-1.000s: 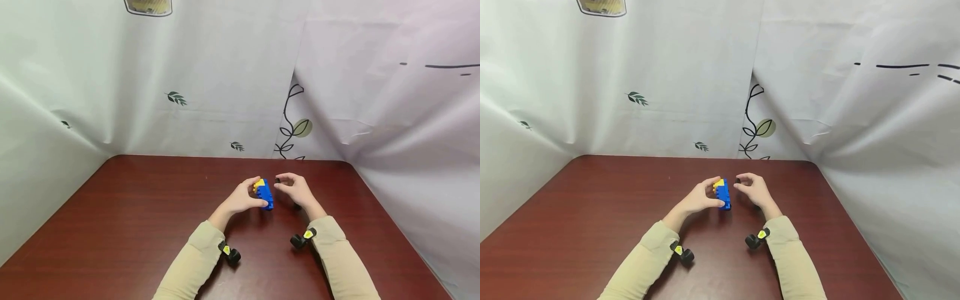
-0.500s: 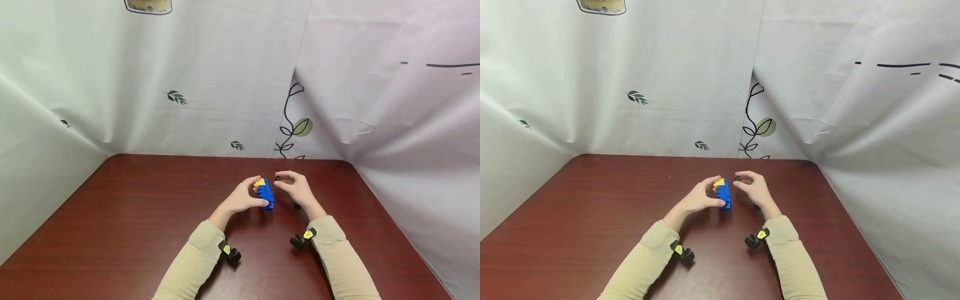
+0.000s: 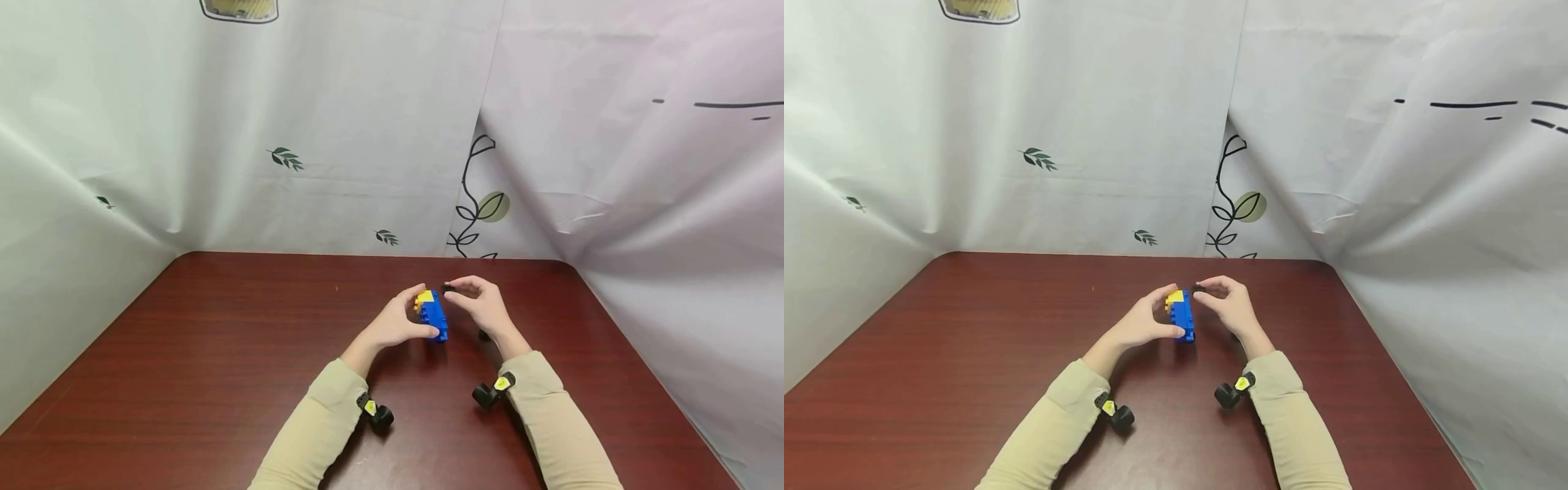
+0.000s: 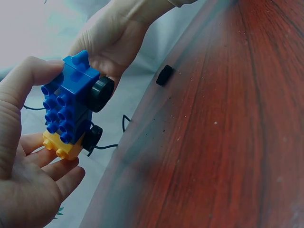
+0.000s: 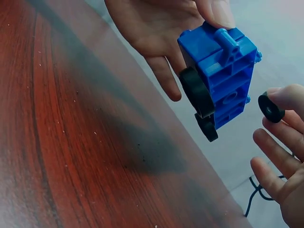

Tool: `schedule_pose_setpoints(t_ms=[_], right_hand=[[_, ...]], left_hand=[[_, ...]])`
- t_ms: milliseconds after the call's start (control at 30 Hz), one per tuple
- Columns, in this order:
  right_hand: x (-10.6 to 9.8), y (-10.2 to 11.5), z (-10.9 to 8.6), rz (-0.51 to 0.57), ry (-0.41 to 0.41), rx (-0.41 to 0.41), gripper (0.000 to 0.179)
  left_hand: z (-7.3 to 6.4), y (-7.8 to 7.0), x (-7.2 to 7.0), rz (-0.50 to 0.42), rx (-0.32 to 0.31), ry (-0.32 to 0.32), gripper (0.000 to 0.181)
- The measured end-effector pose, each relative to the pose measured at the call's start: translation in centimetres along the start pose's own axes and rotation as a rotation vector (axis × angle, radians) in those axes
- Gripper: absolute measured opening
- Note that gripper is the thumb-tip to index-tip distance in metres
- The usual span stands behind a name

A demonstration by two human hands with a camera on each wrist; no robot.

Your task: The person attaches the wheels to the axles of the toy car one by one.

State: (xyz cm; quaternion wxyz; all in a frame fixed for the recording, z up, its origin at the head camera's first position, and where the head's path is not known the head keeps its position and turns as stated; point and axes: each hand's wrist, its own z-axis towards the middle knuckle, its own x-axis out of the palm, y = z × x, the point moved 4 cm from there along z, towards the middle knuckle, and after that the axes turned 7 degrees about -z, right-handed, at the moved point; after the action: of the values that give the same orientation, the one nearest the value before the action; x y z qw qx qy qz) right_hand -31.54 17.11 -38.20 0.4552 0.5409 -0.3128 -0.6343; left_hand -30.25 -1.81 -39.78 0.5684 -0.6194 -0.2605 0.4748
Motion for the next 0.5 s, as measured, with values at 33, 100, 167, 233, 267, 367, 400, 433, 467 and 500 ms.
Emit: schedule_pose_setpoints(t_ms=[33,100,167,233,267,367,400,433,467,500], right_hand=[[0.04,-0.13,0.04,-0.003,-0.003,-0.002,0.034],[0.10,-0.23,0.05,-0.024,-0.008,-0.017,0.035],[0.15,-0.21,0.05,-0.040,-0.011,-0.033,0.036],[0.24,-0.10,0.04,-0.049,-0.011,-0.051,0.036],[0.28,-0.03,0.04,-0.053,-0.008,-0.060,0.036],[0.47,0.10,0.02,-0.052,0.003,-0.073,0.037],[0.54,0.10,0.00,-0.051,0.008,-0.074,0.037],[0.60,0.08,-0.05,-0.049,0.014,-0.073,0.038],[0.66,0.04,-0.12,-0.049,0.019,-0.072,0.038],[0.71,-0.02,-0.23,-0.048,0.023,-0.068,0.038]], left_hand=[[-0.01,-0.05,0.04,-0.004,0.006,0.002,0.092],[0.01,-0.10,0.12,-0.016,0.015,0.009,0.094],[0.04,-0.16,0.17,-0.023,0.019,0.012,0.094],[0.06,-0.24,0.23,-0.031,0.026,0.017,0.096],[0.09,-0.26,0.24,-0.038,0.031,0.019,0.096],[0.07,-0.40,0.30,-0.057,0.044,0.022,0.099],[0.04,-0.42,0.33,-0.066,0.049,0.023,0.100],[0.03,-0.40,0.37,-0.075,0.052,0.026,0.100],[-0.02,-0.39,0.43,-0.080,0.052,0.028,0.101],[-0.05,-0.36,0.50,-0.080,0.053,0.032,0.101]])
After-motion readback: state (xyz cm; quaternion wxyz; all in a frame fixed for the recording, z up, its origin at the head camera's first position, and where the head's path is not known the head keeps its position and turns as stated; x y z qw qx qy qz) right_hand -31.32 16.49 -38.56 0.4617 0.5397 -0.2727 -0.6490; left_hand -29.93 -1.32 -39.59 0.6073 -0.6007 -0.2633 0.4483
